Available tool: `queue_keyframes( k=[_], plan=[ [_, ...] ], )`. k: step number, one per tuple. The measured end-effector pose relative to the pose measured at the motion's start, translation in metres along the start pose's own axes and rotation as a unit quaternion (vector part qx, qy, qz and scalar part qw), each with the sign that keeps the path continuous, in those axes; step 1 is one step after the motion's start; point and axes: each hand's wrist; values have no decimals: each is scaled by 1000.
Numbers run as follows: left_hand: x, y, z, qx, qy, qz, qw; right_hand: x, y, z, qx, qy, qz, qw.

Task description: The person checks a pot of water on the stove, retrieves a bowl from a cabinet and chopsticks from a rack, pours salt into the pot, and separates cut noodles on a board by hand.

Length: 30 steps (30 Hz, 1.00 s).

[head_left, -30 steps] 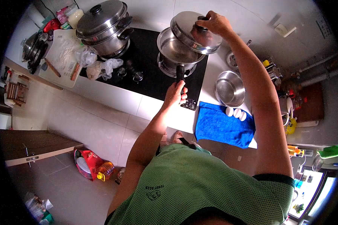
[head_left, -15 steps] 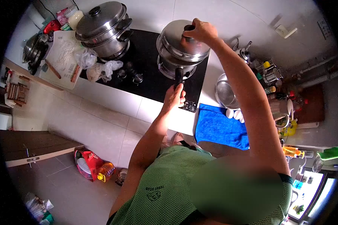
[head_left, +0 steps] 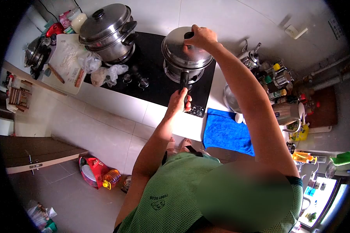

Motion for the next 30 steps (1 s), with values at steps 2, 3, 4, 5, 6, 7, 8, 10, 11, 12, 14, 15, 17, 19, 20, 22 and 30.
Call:
queue_keyframes(
  k=[2,3,4,5,6,7,8,10,11,12,14,15,17,19,20,22,30],
  plan=[
    [-2,0,-1,1,1,-3,1000,5,0,-1,2,2,11,1000],
    [-2,2,1,1,1,-4,1000,6,0,-2,-2,-3,12,1000],
    [-2,4,3,-7,-6,6,1000,7,0,-2,-5,-7,13,1000],
    [-2,4,5,-15,-12,17,1000,7,-1,-3,-5,-6,12,1000],
    [-2,5,7,-16,-11,8,1000,6,-2,-2,-2,-13,12,1000],
    [-2,5,11,-16,-11,7,1000,6,-4,-2,2,-21,12,1000],
    [-3,6,17,-12,-4,14,1000,6,-5,-3,3,-20,11,1000],
    [-15,3,23,-6,33,5,999,7,-3,-5,10,-43,7,999],
    [-22,-2,24,7,31,4,999,9,-2,-4,17,-43,8,999],
    [-25,-2,30,13,41,5,999,11,-2,-4,5,-32,4,999],
    [-30,-3,41,14,50,8,999,12,1,-1,2,-12,-1,1000],
    [-35,-3,45,12,52,12,999,12,0,0,7,-5,-4,1000],
    [-49,-15,49,41,49,23,998,7,-1,4,10,-28,-7,1000],
    [-56,-22,49,47,67,18,996,8,1,0,-1,-10,14,1000],
    [-56,-28,52,40,89,10,995,9,1,3,0,-8,19,1000],
    [-65,-47,56,39,92,-1,995,4,2,16,13,-4,23,1000],
    [-41,-74,70,-29,34,-124,991,11,18,125,28,274,-205,939]
  ],
)
Point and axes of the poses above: each hand's wrist, its own z-axis away from the middle knuckle, its own x-axis out of the palm, y = z × x, and after that the axes turned 2 degrees about -x, right-handed
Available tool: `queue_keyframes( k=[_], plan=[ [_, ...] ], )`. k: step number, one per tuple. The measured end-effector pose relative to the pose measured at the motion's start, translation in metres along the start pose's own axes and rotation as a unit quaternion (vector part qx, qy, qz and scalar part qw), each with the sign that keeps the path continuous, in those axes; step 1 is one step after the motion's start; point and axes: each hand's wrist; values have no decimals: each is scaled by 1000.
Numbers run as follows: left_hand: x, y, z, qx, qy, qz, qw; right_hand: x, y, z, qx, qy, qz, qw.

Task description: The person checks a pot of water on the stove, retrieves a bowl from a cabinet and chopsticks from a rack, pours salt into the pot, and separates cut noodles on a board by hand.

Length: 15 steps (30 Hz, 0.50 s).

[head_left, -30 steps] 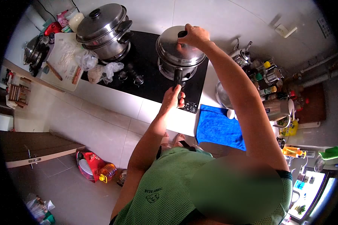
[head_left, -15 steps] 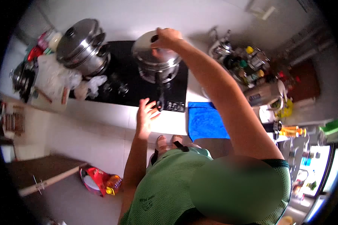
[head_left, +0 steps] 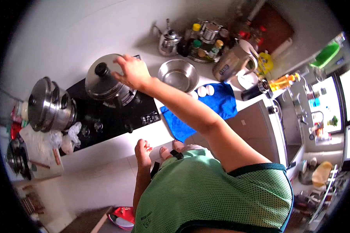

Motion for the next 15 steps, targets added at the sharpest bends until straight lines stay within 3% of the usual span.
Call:
queue_keyframes(
  k=[1,4,7,11,15],
  plan=[
    [5,0,-2,-4,-13,-9,1000,-6,7,20,-20,34,4,999],
    [29,6,-1,61,-88,-71,992,-31,20,82,42,9,-21,999],
    [53,12,-3,14,-122,-186,975,-60,29,141,85,17,7,996],
    [88,7,0,5,-136,-176,975,-100,33,205,181,-9,-43,982],
    [113,-10,7,12,-165,-129,978,-151,39,250,234,47,-87,967]
  ],
)
Point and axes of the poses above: each hand's wrist, its own z-axis away from the middle knuckle, its own x-axis out of the palm, y = z × x, and after that the axes turned 2 degrees about -x, right-handed
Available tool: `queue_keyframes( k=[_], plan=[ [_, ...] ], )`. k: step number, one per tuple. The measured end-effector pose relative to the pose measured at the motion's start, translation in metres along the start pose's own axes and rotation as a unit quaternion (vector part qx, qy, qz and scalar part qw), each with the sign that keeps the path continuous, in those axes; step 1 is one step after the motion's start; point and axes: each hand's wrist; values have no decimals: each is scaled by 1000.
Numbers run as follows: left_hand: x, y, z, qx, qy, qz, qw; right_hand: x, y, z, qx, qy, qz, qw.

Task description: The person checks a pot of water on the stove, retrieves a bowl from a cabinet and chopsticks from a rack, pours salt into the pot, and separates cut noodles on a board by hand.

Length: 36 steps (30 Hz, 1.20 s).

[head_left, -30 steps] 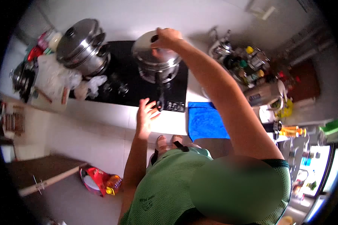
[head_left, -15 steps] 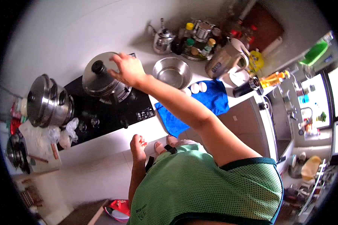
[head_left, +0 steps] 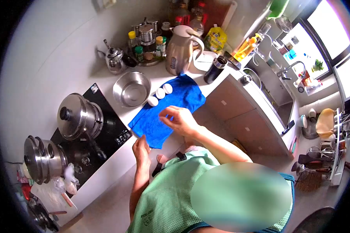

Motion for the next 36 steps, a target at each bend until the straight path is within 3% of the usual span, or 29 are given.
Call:
queue_keyframes(
  k=[2,6,10,12,15,20,32,36],
  plan=[
    [12,-9,-2,-42,0,42,998,-37,10,10,20,43,-6,999],
    [56,-22,-11,-25,-77,46,996,-123,64,21,71,180,-48,980],
    [131,-34,-20,-16,-87,64,994,-249,191,11,88,266,67,958],
    [166,-42,-30,-18,-83,60,995,-297,298,5,98,233,125,959],
    [213,-48,-32,-38,-53,7,998,-353,337,-14,214,56,276,935],
    [254,-48,-30,-60,-29,-73,995,-358,424,-44,217,-81,391,891],
    [262,-68,-48,-103,-16,-89,991,-354,437,-64,260,-88,378,884],
    [265,-70,-55,-114,-24,-84,990,-354,414,-59,193,-32,427,883]
  ],
)
Point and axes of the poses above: each hand's wrist, its own z-axis away from the middle knuckle, its own x-axis out of the palm, y = z × x, and after that the axes turned 2 degrees about -x, right-handed
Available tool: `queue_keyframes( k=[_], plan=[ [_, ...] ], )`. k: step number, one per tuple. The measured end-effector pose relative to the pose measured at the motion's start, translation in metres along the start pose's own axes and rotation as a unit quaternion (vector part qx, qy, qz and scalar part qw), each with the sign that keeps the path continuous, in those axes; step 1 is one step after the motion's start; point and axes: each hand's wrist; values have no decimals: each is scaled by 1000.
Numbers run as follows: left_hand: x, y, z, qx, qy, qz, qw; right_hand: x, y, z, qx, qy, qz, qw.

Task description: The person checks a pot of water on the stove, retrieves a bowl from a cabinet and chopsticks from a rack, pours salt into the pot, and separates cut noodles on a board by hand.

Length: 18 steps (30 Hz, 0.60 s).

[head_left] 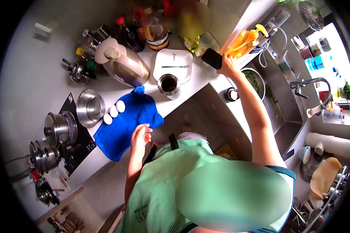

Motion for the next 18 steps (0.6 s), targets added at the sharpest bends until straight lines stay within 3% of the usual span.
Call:
queue_keyframes(
  k=[7,12,15,18],
  plan=[
    [-12,-9,-10,-13,2,2,1000,-68,-30,66,-53,40,-8,998],
    [-25,-12,-10,-19,10,8,1000,-79,-81,140,-85,-127,-46,987],
    [-39,-13,-10,-18,10,14,1000,-61,-136,168,-99,-210,-147,961],
    [-53,-12,-6,-15,7,20,1000,-24,-202,171,-130,-200,-186,953]
  ],
)
Point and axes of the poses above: each hand's wrist, its own z-axis away from the middle knuckle, its own x-axis out of the palm, y = z × x, and after that the axes turned 2 degrees about -x, right-handed
